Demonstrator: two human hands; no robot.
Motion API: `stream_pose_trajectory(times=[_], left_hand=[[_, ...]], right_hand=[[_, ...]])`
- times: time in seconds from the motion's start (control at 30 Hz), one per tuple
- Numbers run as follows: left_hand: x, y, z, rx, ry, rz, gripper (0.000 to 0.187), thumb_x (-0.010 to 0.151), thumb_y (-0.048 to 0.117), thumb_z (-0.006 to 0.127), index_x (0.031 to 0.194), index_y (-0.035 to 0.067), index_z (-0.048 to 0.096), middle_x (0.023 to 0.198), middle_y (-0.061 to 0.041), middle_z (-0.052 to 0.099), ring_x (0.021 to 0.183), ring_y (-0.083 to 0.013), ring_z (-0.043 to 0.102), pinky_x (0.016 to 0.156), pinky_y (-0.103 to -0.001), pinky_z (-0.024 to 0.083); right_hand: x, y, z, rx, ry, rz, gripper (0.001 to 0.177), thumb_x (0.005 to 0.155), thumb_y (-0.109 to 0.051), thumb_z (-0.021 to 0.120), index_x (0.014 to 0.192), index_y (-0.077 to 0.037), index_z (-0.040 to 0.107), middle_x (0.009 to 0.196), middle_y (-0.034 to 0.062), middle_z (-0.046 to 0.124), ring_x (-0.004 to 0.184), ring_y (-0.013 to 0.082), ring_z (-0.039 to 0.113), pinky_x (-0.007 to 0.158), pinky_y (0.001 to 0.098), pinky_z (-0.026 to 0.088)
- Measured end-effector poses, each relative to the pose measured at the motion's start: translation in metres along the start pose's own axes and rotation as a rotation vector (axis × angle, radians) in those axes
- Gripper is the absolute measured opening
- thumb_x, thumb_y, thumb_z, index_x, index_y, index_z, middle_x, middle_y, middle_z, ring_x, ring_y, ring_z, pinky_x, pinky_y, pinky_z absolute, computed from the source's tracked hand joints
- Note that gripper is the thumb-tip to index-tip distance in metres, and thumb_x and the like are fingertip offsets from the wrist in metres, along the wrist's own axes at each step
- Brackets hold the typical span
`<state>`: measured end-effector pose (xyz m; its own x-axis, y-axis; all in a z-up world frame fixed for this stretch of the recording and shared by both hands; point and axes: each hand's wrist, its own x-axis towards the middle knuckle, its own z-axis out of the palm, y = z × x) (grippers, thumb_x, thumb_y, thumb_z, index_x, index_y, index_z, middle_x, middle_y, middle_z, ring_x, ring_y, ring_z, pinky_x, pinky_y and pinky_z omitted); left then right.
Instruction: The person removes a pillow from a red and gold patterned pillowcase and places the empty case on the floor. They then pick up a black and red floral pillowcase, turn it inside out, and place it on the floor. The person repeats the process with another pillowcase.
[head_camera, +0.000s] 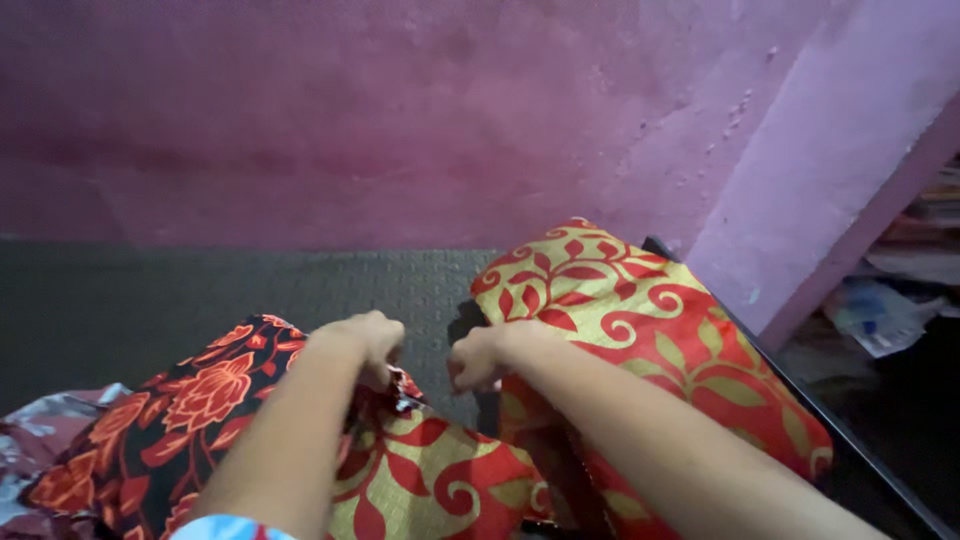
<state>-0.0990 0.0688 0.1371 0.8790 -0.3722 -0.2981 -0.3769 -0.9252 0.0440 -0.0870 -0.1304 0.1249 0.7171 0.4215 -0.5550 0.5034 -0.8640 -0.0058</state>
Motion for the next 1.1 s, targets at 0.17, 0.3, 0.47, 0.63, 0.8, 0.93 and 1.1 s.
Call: stream_pose_trajectory(times=[0.17,0.3,0.47,0.63,0.8,0.93,1.1], left_hand=[[-0.031,-0.014,-0.030,-0.074,0.264,-0.119,0.040,0.067,0.014,0.091,0.103,0.015,0.074,0.114,-0.010,0.071,0.113,-0.0294,0.068,0.094,-0.042,0.057],[-0.042,-0.009,-0.035,-0.024,0.465,-0.092,0.023,0.073,0.011,0.081,0.095,0.013,0.076,0.105,-0.012,0.074,0.106,-0.0317,0.070,0.092,-0.044,0.058],[-0.049,-0.011,-0.038,-0.078,0.752,-0.113,0.023,0.075,0.003,0.074,0.093,0.017,0.079,0.102,-0.012,0.075,0.099,-0.0330,0.073,0.088,-0.045,0.058],[-0.061,-0.011,-0.052,-0.163,1.037,-0.047,0.024,0.075,-0.001,0.071,0.094,0.012,0.079,0.099,-0.011,0.075,0.090,-0.0345,0.073,0.086,-0.044,0.059],[-0.070,0.001,-0.069,-0.258,1.242,-0.019,0.016,0.079,-0.001,0.071,0.092,0.006,0.078,0.093,-0.011,0.074,0.081,-0.0304,0.075,0.078,-0.040,0.061],[-0.070,0.006,-0.078,-0.259,1.396,-0.046,0.007,0.080,-0.001,0.073,0.085,0.002,0.076,0.086,-0.014,0.072,0.076,-0.0313,0.073,0.073,-0.042,0.059],[-0.071,-0.013,-0.075,-0.286,1.275,-0.218,0.010,0.087,0.006,0.069,0.084,0.013,0.075,0.088,-0.007,0.075,0.076,-0.0258,0.075,0.070,-0.039,0.062]], right_hand=[[-0.026,-0.054,-0.011,-0.028,-0.022,0.008,0.059,0.092,-0.056,0.054,0.120,-0.009,0.075,0.102,0.0143,0.079,0.088,0.0267,0.075,0.082,0.0420,0.060],[-0.030,-0.092,-0.013,0.146,-0.131,0.179,0.096,0.084,-0.084,0.044,0.120,0.001,0.072,0.111,0.0168,0.076,0.090,0.0287,0.075,0.085,0.0420,0.062],[-0.011,-0.115,0.001,0.027,-0.001,0.024,0.105,0.080,-0.090,0.042,0.129,0.000,0.066,0.123,0.0235,0.070,0.109,0.0392,0.069,0.094,0.0511,0.054],[0.010,-0.121,0.006,0.190,0.262,-0.073,0.104,0.074,-0.086,0.056,0.127,0.003,0.069,0.134,0.0274,0.062,0.123,0.0412,0.062,0.102,0.0491,0.050],[0.009,-0.125,-0.001,0.211,0.478,0.059,0.114,0.068,-0.080,0.071,0.140,0.005,0.048,0.134,0.0274,0.057,0.124,0.0419,0.059,0.100,0.0502,0.050],[0.000,-0.122,-0.013,0.154,0.438,-0.007,0.105,0.063,-0.077,0.075,0.131,0.001,0.061,0.129,0.0229,0.067,0.121,0.0378,0.064,0.103,0.0438,0.051],[-0.018,-0.131,0.000,0.175,0.261,-0.125,0.078,0.059,-0.076,0.070,0.097,-0.008,0.083,0.110,0.0178,0.078,0.100,0.0325,0.077,0.088,0.0408,0.060]])
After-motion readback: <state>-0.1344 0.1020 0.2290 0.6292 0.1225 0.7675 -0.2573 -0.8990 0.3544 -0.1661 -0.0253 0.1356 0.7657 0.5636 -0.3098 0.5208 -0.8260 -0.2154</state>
